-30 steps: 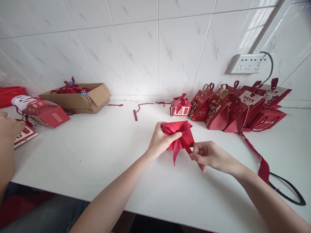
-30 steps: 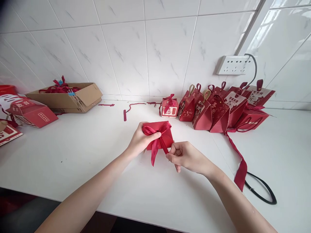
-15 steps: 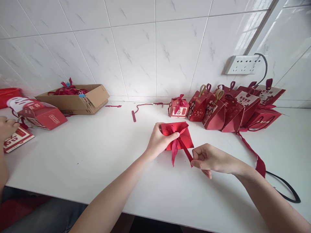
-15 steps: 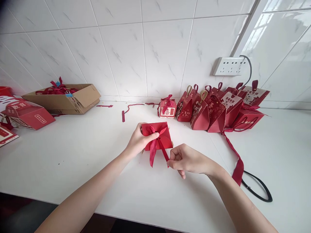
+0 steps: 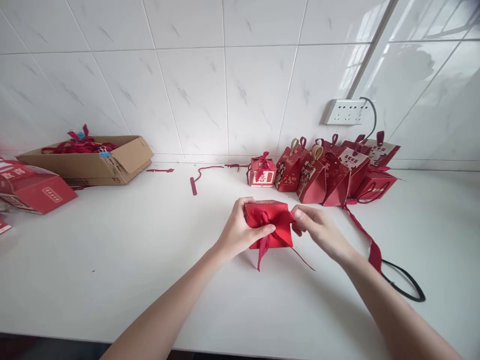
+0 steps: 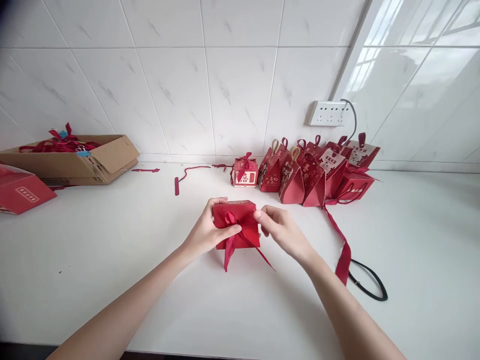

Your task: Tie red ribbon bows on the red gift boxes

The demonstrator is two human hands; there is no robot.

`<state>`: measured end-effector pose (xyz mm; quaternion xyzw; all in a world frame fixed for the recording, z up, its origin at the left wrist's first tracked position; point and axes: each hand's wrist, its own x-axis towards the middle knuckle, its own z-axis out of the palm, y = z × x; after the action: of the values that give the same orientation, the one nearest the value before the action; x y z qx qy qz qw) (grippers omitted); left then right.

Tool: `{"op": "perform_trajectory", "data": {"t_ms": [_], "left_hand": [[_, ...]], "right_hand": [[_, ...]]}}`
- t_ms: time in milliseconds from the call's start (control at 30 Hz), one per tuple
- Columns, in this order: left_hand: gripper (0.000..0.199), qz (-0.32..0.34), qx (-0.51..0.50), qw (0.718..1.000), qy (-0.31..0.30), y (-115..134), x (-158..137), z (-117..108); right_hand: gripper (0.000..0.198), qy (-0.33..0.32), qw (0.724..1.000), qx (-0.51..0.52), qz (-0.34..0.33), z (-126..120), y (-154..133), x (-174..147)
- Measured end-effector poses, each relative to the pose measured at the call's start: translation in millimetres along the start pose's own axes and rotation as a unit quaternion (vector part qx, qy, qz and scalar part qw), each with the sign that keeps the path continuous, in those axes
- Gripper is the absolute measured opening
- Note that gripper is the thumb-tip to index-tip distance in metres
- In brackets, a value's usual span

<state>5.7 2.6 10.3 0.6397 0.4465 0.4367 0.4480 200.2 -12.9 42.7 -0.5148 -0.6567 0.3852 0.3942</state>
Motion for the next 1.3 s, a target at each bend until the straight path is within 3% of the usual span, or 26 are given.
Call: {"op": "perform_trajectory", "data": {"t_ms": [133,267,300,433,533,633,733,1067,1200,1300], "left_hand": [[0.071,0.074,0.029,0.997,0.023,0.1,-1.7,0.0],[0.018,0.182,0.061,0.981,0.031,-1.9,2.0,-3.6],[0.014,0.19,0.056,0.98,0.034,-3.1,3.3,-4.6],[0.015,0.186,0.021,0.982,0.02,-8.6,6.7,-11.9],[0.039,0.217,0.04,0.975,-0.042,-10.0,7.1,-18.9],[0.031,0.241,0.093,0.966,-0.031,-8.4,7.7,-22.1],[0.008,0.236,0.108,0.966,0.004,-5.3,8.2,-21.1],[0.025,0.135,-0.029,0.99,0.03,-8.1,5.0,-9.9],[0.024,0.144,-0.095,0.984,0.036,-14.4,5.2,-4.5],[0.021,0.152,-0.072,0.985,0.044,-12.9,3.2,-2.3]], "right_hand": [[0.048,-0.018,0.998,0.063,-0.002,10.8,2.3,0.0],[0.045,-0.023,0.992,0.119,-0.018,12.3,11.1,2.6],[0.045,-0.023,0.991,0.131,-0.02,12.7,13.6,3.5],[0.044,-0.027,0.984,0.175,-0.023,15.1,21.0,6.3],[0.044,-0.028,0.98,0.194,-0.022,15.3,23.1,7.0],[0.045,-0.017,0.98,0.196,-0.019,13.7,24.8,7.8],[0.046,0.002,0.98,0.197,-0.018,12.2,28.1,9.2],[0.048,0.015,0.969,0.244,0.027,18.5,28.4,9.4],[0.047,0.016,0.963,0.267,0.019,23.6,28.2,8.0],[0.045,0.018,0.967,0.253,0.01,25.0,28.7,6.3]]}}
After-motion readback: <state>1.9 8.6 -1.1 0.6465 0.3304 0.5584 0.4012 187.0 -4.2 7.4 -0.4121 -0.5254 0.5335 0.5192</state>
